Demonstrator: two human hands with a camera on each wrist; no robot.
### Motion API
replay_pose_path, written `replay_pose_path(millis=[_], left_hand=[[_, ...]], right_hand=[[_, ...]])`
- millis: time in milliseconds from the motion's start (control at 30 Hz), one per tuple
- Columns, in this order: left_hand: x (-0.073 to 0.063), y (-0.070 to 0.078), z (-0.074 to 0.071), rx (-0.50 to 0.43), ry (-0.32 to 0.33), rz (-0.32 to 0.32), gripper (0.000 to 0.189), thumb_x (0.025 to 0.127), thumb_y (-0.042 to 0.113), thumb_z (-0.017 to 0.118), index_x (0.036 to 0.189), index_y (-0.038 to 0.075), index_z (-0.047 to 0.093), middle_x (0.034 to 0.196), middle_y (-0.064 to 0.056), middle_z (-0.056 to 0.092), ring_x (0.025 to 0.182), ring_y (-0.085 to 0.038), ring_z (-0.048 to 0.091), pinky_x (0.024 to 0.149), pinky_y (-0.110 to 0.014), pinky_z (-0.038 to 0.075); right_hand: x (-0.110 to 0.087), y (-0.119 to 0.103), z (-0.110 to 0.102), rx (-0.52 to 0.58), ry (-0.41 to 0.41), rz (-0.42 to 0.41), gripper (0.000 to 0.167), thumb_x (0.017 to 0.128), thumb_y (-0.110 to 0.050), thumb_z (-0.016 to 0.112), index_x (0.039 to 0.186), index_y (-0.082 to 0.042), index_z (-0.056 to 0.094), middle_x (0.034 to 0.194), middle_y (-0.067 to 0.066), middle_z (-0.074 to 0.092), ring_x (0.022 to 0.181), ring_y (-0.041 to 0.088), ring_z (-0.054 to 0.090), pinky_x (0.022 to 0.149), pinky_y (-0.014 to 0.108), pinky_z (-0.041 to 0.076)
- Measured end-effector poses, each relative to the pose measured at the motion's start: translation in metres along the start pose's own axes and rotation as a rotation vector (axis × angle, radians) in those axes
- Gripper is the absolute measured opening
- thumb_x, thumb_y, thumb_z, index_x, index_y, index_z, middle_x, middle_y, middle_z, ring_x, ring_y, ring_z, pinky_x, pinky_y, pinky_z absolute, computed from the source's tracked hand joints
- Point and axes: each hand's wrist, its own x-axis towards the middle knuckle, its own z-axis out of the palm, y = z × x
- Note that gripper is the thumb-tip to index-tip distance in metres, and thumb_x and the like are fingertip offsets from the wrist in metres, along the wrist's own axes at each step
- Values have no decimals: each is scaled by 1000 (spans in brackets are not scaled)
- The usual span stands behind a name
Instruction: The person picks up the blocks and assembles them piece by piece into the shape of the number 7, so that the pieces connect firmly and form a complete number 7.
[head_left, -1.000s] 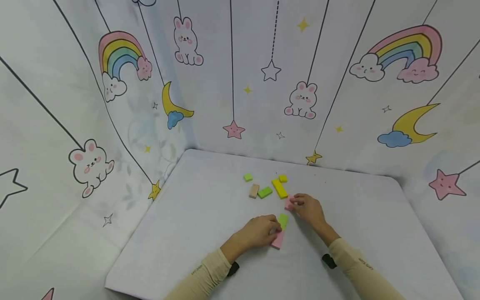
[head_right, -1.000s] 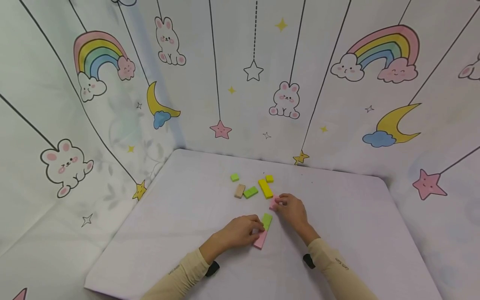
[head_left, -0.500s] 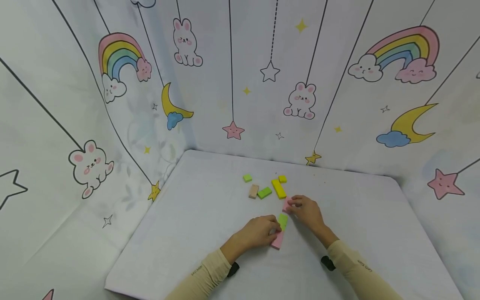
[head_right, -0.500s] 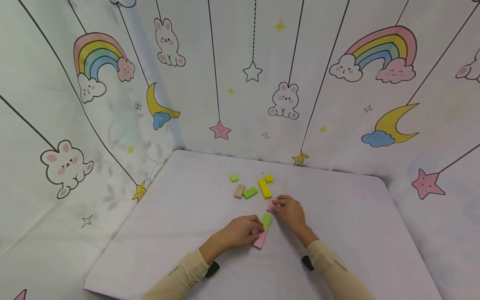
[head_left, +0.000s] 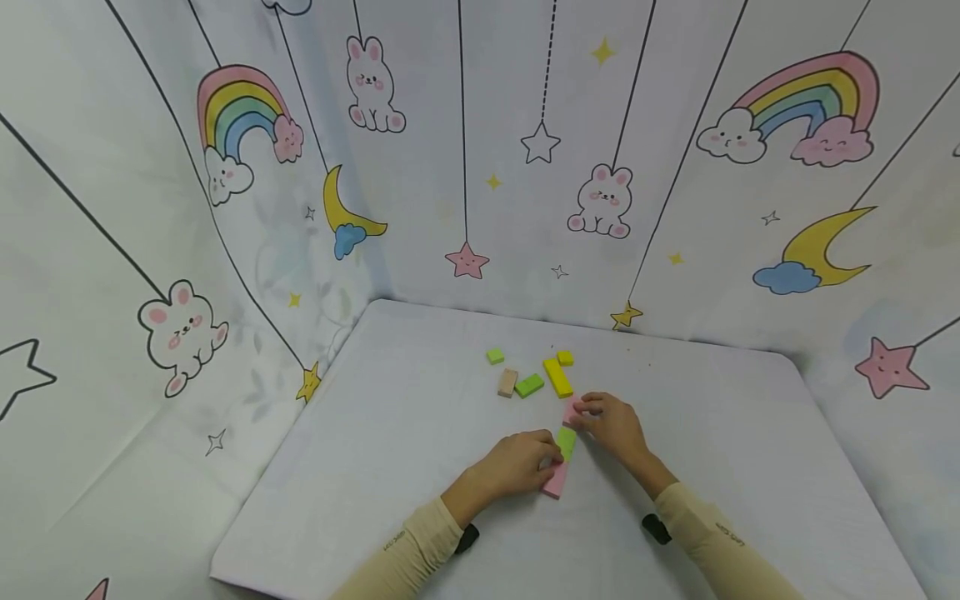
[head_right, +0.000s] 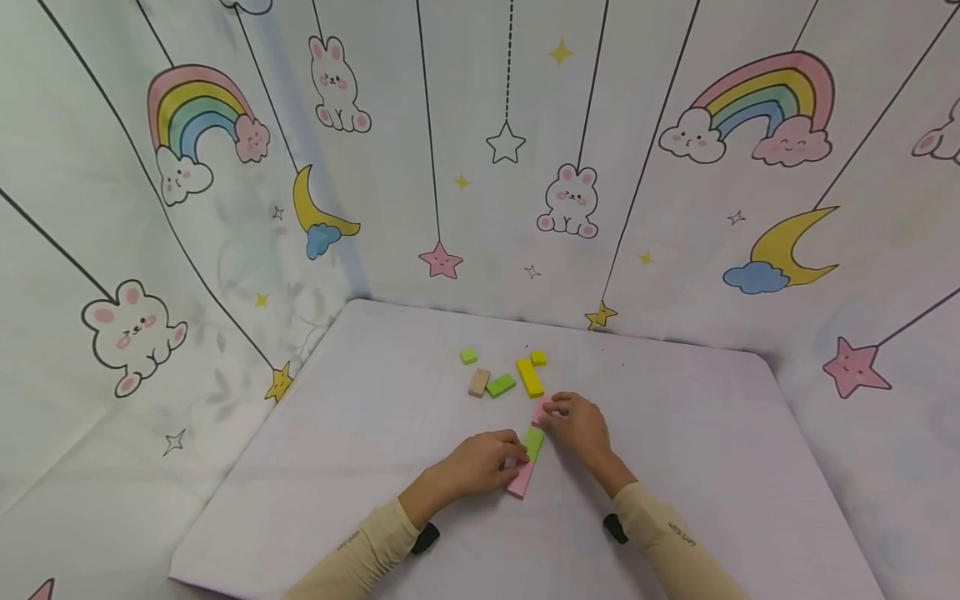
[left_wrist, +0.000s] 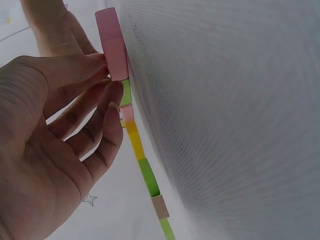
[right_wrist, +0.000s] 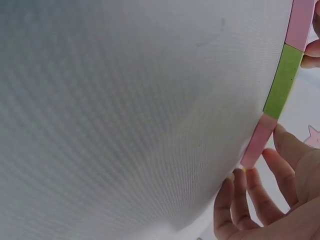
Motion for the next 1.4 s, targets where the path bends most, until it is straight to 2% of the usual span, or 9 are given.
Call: replay_pose_path(millis=[300,500,800,967,1400], left_hand=[[0,1,-2,-7,1,0,20,97,23,76,115,18,80,112,8,69,100,-1,66,83,-17,54],[0,1,-2,-9,0,-1,19,97,23,76,115,17,80,111,8,69,100,-2,66,83,-17,54],[0,2,-1,-23,-6,-12,19,97,23,76,115,17,80,111,8,68,98,-1,65,81,-16,54],[1,2,-2,-15,-4,-9,20,96,23,76,115,18,80,110,8,68,98,-1,65,82,-17,54],[2,2,-1,-7,1,1,19,96,23,77,113,17,81,109,8,68,98,-2,65,82,-17,53]], right_hand=[[-2,0,0,16,-4,5,45,84,-28,89,119,-2,76,114,13,77,119,38,65,99,56,52],[-3,0,0,30,-6,-2,42,84,-29,89,115,-3,79,116,13,77,122,38,63,102,57,51],[-3,2,0,22,-10,-22,36,83,-29,90,108,-6,82,115,12,77,117,37,66,91,53,55],[-5,1,-1,16,-8,-21,33,83,-30,89,107,-7,83,117,12,77,118,36,65,96,54,53],[-7,2,3,12,7,-33,33,84,-26,89,110,-7,82,126,13,73,117,33,66,99,54,53]])
